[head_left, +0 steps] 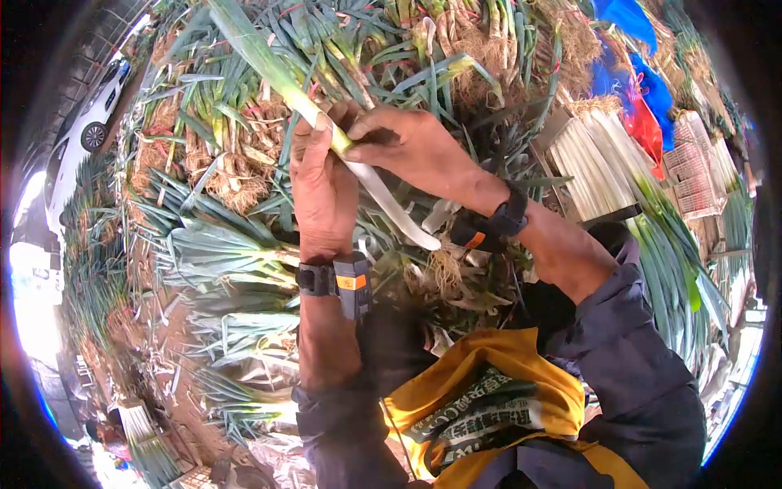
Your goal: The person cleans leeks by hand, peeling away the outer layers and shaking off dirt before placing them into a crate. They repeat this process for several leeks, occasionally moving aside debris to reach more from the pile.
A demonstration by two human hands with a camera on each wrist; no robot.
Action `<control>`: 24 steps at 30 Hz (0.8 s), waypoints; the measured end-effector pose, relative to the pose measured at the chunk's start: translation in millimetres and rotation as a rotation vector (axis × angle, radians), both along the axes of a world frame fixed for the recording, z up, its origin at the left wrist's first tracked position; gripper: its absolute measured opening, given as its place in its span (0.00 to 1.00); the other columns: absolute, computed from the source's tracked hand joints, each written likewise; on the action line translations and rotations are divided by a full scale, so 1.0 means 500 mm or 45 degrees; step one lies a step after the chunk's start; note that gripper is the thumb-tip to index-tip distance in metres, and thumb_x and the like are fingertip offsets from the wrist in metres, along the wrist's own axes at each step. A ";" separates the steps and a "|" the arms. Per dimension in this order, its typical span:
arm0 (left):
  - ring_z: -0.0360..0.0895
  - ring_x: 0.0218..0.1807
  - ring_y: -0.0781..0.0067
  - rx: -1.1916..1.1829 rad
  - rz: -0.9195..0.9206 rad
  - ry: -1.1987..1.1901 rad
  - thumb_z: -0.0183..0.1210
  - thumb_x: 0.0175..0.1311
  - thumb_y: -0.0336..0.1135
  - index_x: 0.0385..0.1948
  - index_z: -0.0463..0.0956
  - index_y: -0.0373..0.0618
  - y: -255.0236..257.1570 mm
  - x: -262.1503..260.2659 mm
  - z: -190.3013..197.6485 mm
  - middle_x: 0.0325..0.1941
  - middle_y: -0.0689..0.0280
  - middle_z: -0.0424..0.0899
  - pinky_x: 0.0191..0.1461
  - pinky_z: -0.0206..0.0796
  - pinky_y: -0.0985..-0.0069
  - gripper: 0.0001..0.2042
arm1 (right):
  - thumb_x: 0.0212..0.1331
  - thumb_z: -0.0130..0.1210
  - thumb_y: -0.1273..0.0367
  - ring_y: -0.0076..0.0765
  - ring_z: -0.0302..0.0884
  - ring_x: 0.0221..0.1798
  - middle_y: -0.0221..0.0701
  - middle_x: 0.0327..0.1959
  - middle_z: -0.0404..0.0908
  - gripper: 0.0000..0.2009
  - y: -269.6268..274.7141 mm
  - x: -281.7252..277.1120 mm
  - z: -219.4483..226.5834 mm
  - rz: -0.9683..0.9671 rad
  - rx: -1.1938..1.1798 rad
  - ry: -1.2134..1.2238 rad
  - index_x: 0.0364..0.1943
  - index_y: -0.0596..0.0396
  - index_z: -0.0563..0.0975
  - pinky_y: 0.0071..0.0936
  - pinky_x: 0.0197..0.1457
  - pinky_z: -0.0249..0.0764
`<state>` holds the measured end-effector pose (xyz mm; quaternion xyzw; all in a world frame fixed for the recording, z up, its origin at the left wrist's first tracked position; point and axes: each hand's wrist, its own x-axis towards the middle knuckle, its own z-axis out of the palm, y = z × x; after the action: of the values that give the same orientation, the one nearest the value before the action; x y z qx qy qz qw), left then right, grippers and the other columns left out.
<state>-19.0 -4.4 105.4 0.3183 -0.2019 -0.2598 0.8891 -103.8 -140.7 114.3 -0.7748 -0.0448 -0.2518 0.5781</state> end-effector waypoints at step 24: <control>0.75 0.39 0.73 0.051 0.168 0.053 0.63 0.69 0.31 0.55 0.72 0.47 0.039 0.045 0.002 0.42 0.67 0.78 0.41 0.71 0.75 0.15 | 0.67 0.57 0.71 0.31 0.84 0.31 0.30 0.27 0.82 0.07 -0.157 -0.193 0.106 -0.670 -0.260 0.027 0.46 0.52 0.81 0.29 0.35 0.79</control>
<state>3.5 15.2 106.3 0.3433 -0.1568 -0.2111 0.9017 -200.1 -219.1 167.2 -0.8166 0.1390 -0.3793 0.4123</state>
